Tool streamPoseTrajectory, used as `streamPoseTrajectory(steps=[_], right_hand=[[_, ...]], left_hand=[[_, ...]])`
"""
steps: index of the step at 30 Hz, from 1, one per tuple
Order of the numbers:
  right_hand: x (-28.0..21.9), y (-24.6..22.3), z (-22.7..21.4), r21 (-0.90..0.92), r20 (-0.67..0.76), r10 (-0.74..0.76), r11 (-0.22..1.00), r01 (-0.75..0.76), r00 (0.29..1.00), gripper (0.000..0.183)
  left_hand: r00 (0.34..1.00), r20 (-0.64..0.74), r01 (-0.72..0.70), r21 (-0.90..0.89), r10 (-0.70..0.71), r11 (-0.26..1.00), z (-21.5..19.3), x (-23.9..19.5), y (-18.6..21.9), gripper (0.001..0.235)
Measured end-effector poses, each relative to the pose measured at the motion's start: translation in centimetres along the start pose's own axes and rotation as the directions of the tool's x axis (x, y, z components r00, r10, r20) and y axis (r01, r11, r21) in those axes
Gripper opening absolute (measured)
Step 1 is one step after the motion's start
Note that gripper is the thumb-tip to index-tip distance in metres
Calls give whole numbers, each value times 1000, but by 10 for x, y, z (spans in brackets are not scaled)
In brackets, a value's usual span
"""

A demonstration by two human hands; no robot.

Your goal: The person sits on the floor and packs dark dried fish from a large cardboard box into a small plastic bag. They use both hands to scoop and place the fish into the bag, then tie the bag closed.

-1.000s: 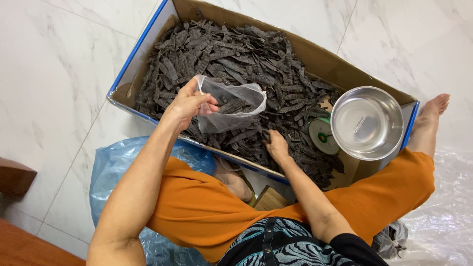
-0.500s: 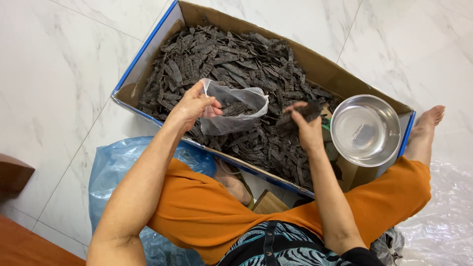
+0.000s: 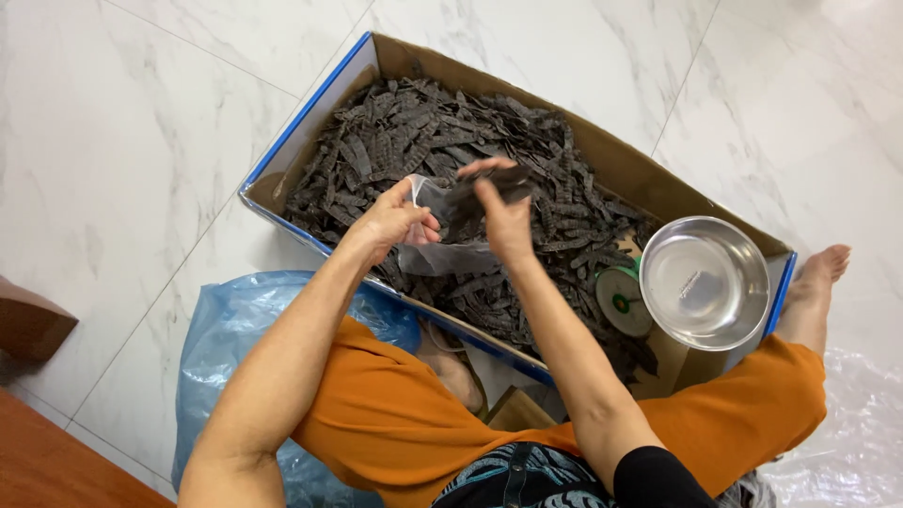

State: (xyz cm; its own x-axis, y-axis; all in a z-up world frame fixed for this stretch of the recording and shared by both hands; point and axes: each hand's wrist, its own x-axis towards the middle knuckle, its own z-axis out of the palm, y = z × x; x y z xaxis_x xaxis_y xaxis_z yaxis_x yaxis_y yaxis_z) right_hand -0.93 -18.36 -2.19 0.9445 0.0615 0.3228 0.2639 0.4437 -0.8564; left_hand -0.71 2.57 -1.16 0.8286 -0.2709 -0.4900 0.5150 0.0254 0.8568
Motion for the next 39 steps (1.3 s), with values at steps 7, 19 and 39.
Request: streamPoseTrajectory(steps=[7,19,39], right_hand=[[-2,19,-17,-681,298,209,731,54,931,27],[-7,48,-6,-883,403,365,397,251,839,50],[-146,67,-100,-891,422,244,287,351,873,36]], left_hand=[[999,-38,15,32,-14,999,-2,-1,-2,81],[998,-56,40,66,-36,997,1,-2,-1,72],[1000,-13,-21,38,22,999,7,-7,13,68]])
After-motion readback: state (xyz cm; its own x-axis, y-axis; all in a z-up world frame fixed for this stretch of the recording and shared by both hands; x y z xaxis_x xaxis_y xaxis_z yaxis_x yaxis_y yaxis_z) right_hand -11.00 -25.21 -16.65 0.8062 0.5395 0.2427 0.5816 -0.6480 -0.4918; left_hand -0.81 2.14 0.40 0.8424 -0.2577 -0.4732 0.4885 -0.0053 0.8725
